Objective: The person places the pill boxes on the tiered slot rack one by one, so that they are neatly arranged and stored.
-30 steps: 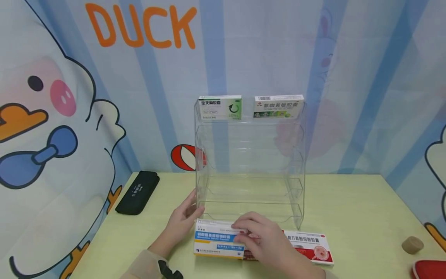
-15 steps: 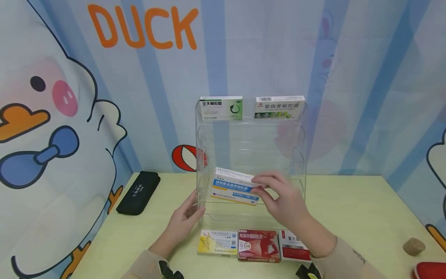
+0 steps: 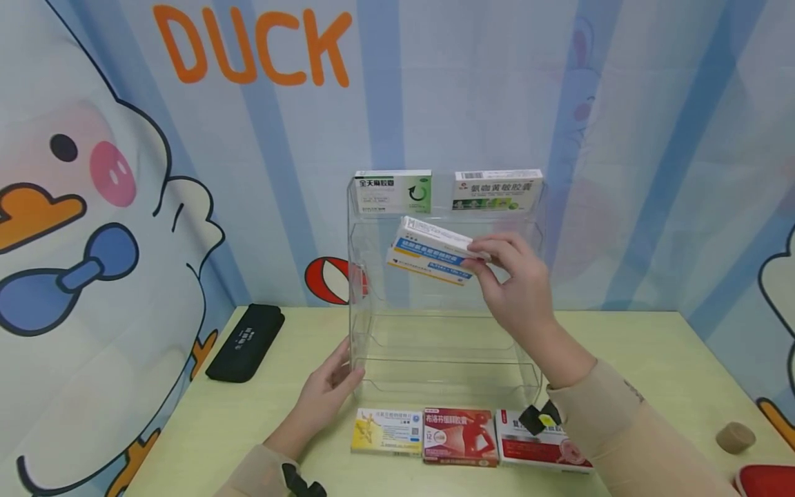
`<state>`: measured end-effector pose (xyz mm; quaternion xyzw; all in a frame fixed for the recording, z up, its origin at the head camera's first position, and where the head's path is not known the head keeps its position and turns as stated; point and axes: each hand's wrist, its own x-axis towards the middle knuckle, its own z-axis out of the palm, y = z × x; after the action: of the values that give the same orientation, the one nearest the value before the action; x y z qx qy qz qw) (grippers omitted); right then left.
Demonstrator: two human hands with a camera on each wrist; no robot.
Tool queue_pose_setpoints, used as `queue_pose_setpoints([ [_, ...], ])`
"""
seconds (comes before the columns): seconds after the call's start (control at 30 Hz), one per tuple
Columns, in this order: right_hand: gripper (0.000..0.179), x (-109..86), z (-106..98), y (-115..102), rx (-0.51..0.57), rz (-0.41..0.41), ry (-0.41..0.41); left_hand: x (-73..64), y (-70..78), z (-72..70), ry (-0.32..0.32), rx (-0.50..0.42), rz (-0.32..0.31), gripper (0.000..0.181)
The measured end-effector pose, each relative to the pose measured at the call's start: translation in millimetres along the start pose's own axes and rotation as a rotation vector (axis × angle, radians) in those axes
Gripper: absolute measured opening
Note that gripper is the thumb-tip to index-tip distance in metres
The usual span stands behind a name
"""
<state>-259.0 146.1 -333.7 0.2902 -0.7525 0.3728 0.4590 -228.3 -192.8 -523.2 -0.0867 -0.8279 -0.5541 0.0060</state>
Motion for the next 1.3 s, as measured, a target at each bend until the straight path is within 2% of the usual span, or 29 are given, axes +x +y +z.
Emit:
queue_pose_setpoints([
  [0.23, 0.015, 19.8, 10.5, 3.0, 0.004, 0.015, 0.048, 0.3, -0.1, -0.1, 0.003, 0.007, -0.009, 0.073],
  [0.5, 0.012, 29.3, 24.5, 6.1, -0.027, 0.039, 0.06, 0.8, -2.6, 0.9, -0.004, -0.002, 0.001, 0.073],
  [0.8, 0.012, 30.6, 39.4, 5.3, -0.073, 0.084, 0.017, -0.3, -1.5, 0.4, -0.008, -0.011, -0.003, 0.073],
  [1.0, 0.012, 30.1, 47.7, 5.6, -0.107, 0.114, -0.046, 0.3, -0.9, -0.4, -0.008, -0.008, 0.013, 0.074],
  [1.3, 0.01, 27.3, 59.7, 5.5, -0.104, 0.115, -0.097, 0.3, -0.7, -0.8, -0.012, -0.019, 0.014, 0.073],
])
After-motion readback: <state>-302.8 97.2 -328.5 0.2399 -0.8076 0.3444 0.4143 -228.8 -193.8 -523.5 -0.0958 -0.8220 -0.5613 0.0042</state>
